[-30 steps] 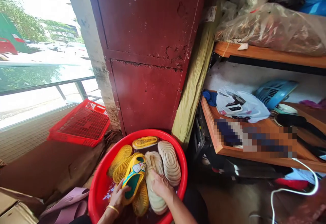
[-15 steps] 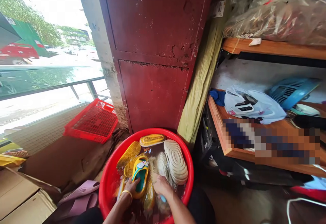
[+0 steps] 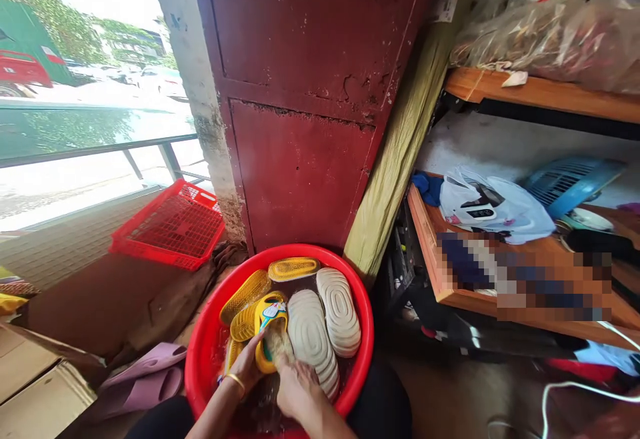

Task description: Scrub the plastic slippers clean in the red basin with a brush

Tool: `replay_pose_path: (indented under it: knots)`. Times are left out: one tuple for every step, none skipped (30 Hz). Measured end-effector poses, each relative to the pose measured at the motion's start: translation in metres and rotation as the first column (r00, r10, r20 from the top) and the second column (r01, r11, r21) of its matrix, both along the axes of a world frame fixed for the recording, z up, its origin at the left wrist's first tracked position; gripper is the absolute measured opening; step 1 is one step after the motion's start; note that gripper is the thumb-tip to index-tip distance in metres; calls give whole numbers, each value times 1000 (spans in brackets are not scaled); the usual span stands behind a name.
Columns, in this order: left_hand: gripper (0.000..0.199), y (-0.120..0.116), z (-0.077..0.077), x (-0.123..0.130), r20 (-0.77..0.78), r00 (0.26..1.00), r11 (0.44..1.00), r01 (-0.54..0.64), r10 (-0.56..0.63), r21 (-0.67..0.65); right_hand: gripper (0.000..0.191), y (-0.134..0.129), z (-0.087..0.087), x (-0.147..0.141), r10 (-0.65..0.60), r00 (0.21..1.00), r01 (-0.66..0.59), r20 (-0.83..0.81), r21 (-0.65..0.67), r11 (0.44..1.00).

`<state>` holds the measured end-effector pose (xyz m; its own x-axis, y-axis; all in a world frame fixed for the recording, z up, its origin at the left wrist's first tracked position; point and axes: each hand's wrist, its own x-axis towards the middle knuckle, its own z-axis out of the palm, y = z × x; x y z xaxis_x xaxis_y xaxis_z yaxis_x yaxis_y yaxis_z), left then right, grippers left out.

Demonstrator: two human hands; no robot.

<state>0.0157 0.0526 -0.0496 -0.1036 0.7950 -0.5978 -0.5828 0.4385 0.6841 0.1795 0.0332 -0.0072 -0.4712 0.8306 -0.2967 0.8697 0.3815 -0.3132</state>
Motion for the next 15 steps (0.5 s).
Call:
replay_pose_path:
  knots:
    - [56, -2, 2, 1, 12, 1000, 1000, 1, -1, 11, 71, 16, 11, -11, -10, 1000, 10, -10, 3, 1000]
    - [57, -3, 3, 2, 20, 1000, 1000, -6, 5, 23, 65, 30, 20, -22, -13, 1000, 13, -20, 5, 1000]
    - [58, -4, 3, 3, 26, 1000, 999, -17, 16, 33, 59, 42, 27, -30, -10, 1000, 10, -30, 3, 1000]
    - [60, -5, 3, 4, 30, 999, 999, -27, 26, 37, 54, 50, 32, -35, 1, 999, -1, -38, -2, 1000]
    - [62, -4, 1, 4, 29, 999, 999, -38, 37, 36, 50, 53, 35, -36, 20, 999, -20, -44, -11, 1000]
    - [63, -3, -1, 5, 24, 998, 998, -51, 50, 28, 47, 52, 36, -33, 44, 998, -45, -45, -22, 999]
    - [62, -1, -3, 5, 14, 998, 998, -64, 64, 9, 46, 47, 35, -27, 68, 997, -70, -44, -34, 997]
    - [61, 2, -6, 5, 4, 997, 997, -78, 78, -17, 46, 39, 33, -16, 89, 995, -91, -38, -46, 995]
    - [58, 4, -8, 6, -3, 995, 994, -97, 97, -46, 47, 28, 31, -2, 107, 994, -108, -30, -56, 993]
    - [55, 7, -10, 6, -2, 993, 991, -115, 115, -69, 50, 17, 28, 13, 115, 993, -116, -23, -59, 991]
    - [52, 9, -11, 6, 7, 991, 988, -129, 130, -81, 54, 6, 25, 29, 120, 993, -121, -16, -61, 991]
    - [49, 11, -11, 7, 24, 990, 987, -139, 141, -77, 57, -3, 22, 45, 132, 991, -133, -29, -51, 990]
    - [46, 11, -11, 7, 44, 988, 987, -148, 150, -60, 55, -10, 19, 57, 144, 987, -147, -71, -35, 989]
    - [44, 11, -11, 7, 62, 986, 988, -151, 153, -35, 54, -13, 16, 65, 151, 985, -154, -85, -28, 988]
    - [43, 9, -11, 6, 76, 986, 989, -146, 147, -12, 54, -13, 14, 69, 147, 985, -149, -87, -19, 989]
